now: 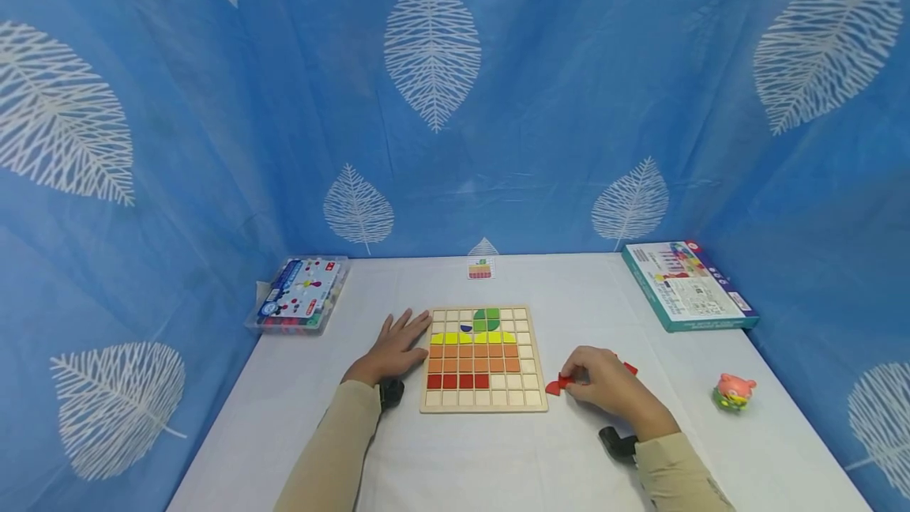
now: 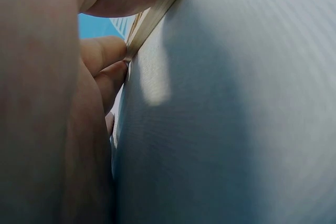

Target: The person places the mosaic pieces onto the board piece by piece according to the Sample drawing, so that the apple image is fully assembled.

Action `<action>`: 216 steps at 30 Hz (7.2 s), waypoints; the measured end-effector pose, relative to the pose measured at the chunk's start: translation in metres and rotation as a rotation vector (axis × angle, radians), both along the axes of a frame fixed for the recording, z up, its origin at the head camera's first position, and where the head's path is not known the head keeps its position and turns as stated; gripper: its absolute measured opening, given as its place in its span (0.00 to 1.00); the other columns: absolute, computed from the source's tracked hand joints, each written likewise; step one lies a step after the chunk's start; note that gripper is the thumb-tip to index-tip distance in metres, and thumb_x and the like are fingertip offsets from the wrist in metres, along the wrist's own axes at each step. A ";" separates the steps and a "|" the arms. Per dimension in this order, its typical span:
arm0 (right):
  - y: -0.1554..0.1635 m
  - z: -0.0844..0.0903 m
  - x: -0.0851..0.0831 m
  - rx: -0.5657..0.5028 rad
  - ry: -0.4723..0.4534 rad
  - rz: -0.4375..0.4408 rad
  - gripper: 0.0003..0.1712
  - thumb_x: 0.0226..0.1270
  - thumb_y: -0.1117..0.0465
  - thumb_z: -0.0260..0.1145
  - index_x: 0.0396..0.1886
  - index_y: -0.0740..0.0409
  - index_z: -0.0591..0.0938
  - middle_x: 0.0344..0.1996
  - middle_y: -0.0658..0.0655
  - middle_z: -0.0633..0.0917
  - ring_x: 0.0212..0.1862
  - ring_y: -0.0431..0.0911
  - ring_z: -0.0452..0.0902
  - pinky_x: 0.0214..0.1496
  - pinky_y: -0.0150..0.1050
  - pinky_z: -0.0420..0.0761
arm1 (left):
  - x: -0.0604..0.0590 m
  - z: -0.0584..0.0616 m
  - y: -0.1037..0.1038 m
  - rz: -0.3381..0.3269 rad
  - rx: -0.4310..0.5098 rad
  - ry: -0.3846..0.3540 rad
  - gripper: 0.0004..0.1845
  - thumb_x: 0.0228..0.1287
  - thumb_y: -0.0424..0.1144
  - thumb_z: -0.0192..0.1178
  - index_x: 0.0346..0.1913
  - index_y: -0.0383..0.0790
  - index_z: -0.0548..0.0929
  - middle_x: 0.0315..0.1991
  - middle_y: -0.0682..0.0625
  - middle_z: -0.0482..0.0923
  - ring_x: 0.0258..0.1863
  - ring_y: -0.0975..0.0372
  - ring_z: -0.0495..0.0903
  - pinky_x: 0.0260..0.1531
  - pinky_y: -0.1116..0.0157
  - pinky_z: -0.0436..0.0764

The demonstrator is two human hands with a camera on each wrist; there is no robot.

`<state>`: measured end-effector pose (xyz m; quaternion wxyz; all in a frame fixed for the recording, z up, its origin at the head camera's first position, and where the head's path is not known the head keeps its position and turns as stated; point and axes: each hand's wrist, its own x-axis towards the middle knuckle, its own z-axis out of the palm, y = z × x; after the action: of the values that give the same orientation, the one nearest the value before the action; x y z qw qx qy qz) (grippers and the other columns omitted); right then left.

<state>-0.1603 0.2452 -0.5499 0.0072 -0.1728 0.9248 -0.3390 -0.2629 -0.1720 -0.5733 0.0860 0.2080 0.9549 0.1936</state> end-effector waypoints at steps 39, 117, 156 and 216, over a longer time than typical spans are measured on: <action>-0.106 0.007 -0.026 0.070 0.081 0.277 0.10 0.60 0.71 0.79 0.30 0.54 0.88 0.33 0.43 0.82 0.37 0.38 0.77 0.39 0.37 0.84 | 0.002 0.003 0.003 0.017 -0.001 -0.009 0.39 0.72 0.54 0.53 0.84 0.50 0.61 0.84 0.55 0.54 0.84 0.52 0.40 0.78 0.46 0.30; -0.069 0.003 -0.024 0.034 0.068 0.276 0.07 0.63 0.68 0.78 0.38 0.52 0.90 0.40 0.43 0.85 0.46 0.40 0.80 0.54 0.45 0.85 | -0.002 -0.001 0.001 0.006 -0.002 0.000 0.40 0.72 0.55 0.53 0.84 0.50 0.61 0.84 0.55 0.54 0.84 0.52 0.40 0.78 0.46 0.30; -0.019 0.004 -0.003 -0.032 0.006 0.095 0.11 0.61 0.68 0.79 0.38 0.50 0.89 0.36 0.40 0.84 0.40 0.40 0.79 0.46 0.40 0.85 | -0.004 -0.001 0.000 0.000 0.008 -0.015 0.40 0.72 0.54 0.53 0.84 0.49 0.61 0.84 0.55 0.53 0.84 0.52 0.41 0.78 0.46 0.30; -0.111 0.007 -0.006 -0.234 -0.048 0.165 0.08 0.65 0.72 0.75 0.38 0.58 0.85 0.30 0.43 0.84 0.33 0.39 0.80 0.35 0.35 0.84 | -0.002 0.002 0.002 0.010 -0.003 -0.021 0.40 0.72 0.54 0.52 0.85 0.51 0.60 0.84 0.55 0.53 0.84 0.53 0.39 0.78 0.47 0.29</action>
<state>-0.1659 0.1342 -0.5432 0.0371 -0.2397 0.8610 -0.4470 -0.2646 -0.1699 -0.5715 0.0951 0.2011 0.9553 0.1947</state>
